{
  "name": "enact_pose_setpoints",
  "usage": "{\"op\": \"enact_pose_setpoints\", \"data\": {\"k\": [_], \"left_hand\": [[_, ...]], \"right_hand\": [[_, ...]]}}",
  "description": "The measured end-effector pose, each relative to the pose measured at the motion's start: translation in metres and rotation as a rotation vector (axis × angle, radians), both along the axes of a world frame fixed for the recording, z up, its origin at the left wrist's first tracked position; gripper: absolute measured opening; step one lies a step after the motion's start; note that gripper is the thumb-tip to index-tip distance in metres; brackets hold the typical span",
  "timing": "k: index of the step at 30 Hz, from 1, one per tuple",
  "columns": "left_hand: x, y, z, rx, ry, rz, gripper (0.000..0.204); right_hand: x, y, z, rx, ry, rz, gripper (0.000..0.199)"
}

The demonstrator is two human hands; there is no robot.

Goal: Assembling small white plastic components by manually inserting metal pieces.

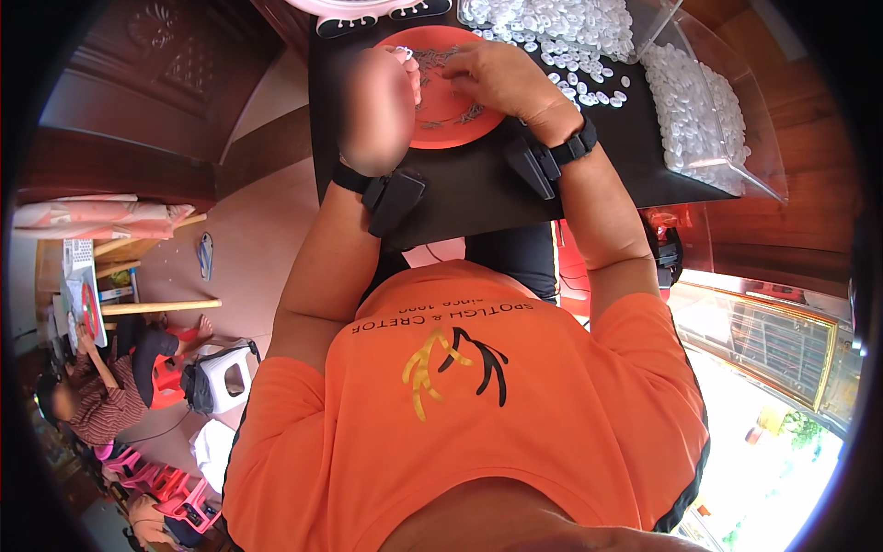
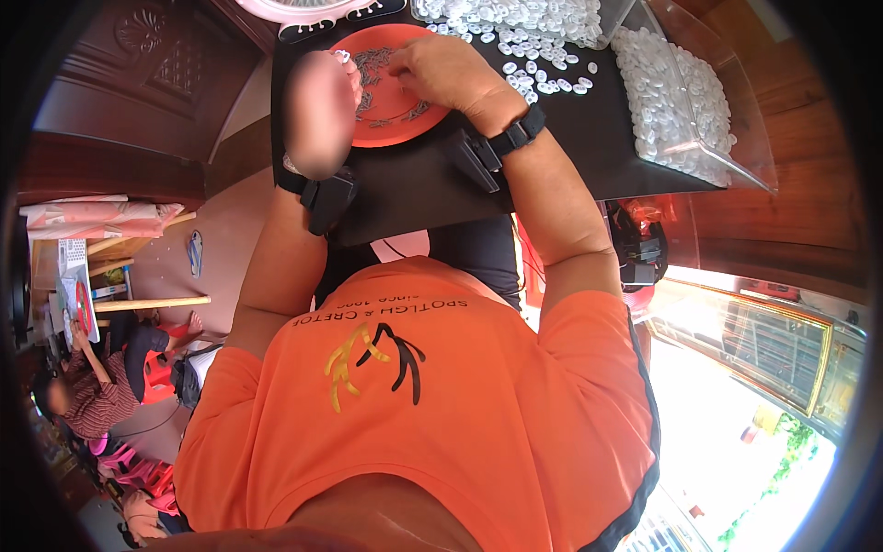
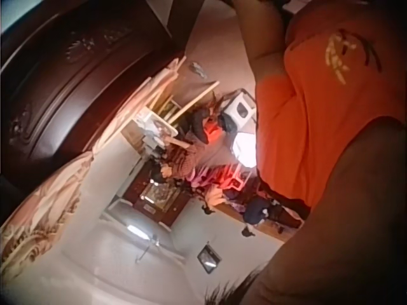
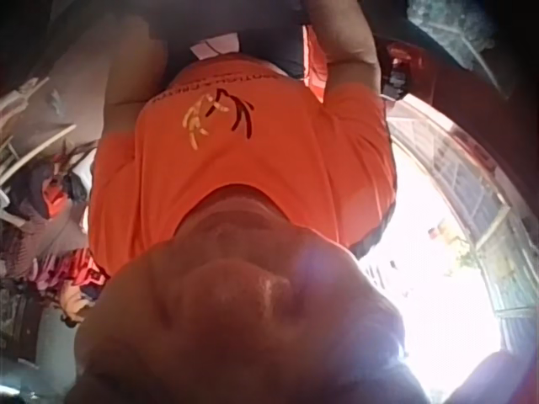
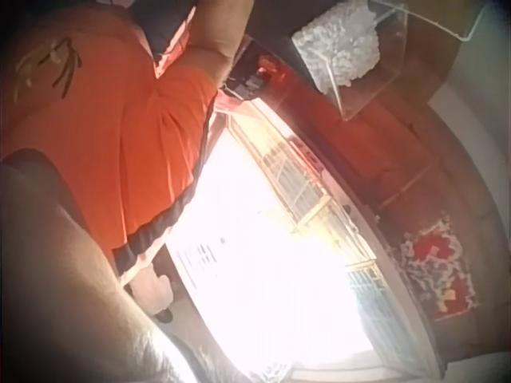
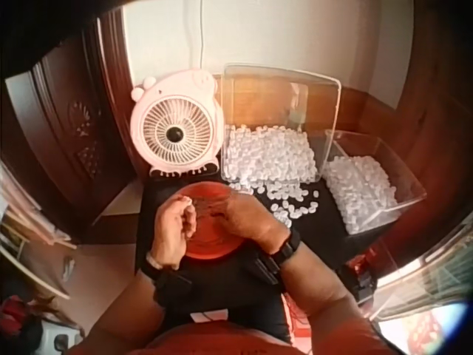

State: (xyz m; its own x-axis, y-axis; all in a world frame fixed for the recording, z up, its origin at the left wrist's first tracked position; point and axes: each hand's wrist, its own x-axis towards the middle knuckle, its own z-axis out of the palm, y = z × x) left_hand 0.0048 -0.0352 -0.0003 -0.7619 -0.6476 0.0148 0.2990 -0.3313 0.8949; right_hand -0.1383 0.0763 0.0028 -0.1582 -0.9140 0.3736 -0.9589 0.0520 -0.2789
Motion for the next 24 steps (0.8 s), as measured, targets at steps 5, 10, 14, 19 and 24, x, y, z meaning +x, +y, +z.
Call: {"op": "enact_pose_setpoints", "data": {"k": [5, 10, 14, 19, 24], "left_hand": [[0.001, -0.002, -0.002, -0.008, -0.051, -0.036, 0.018], [-0.002, -0.001, -0.003, 0.012, 0.0, -0.01, 0.017], [-0.002, 0.0, -0.002, -0.021, -0.065, -0.054, 0.018], [-0.002, 0.0, -0.006, -0.068, -0.118, -0.132, 0.018], [-0.002, 0.009, 0.001, -0.167, -0.152, -0.158, 0.016]], "right_hand": [[0.006, 0.002, -0.002, 0.111, 0.101, 0.088, 0.012], [0.003, -0.005, -0.013, 0.084, 0.165, 0.069, 0.01], [0.004, -0.011, -0.024, 0.082, 0.253, 0.006, 0.012], [-0.001, -0.014, -0.029, -0.089, 0.076, 0.009, 0.014], [0.002, -0.007, -0.001, -0.179, -0.236, -0.122, 0.018]]}}
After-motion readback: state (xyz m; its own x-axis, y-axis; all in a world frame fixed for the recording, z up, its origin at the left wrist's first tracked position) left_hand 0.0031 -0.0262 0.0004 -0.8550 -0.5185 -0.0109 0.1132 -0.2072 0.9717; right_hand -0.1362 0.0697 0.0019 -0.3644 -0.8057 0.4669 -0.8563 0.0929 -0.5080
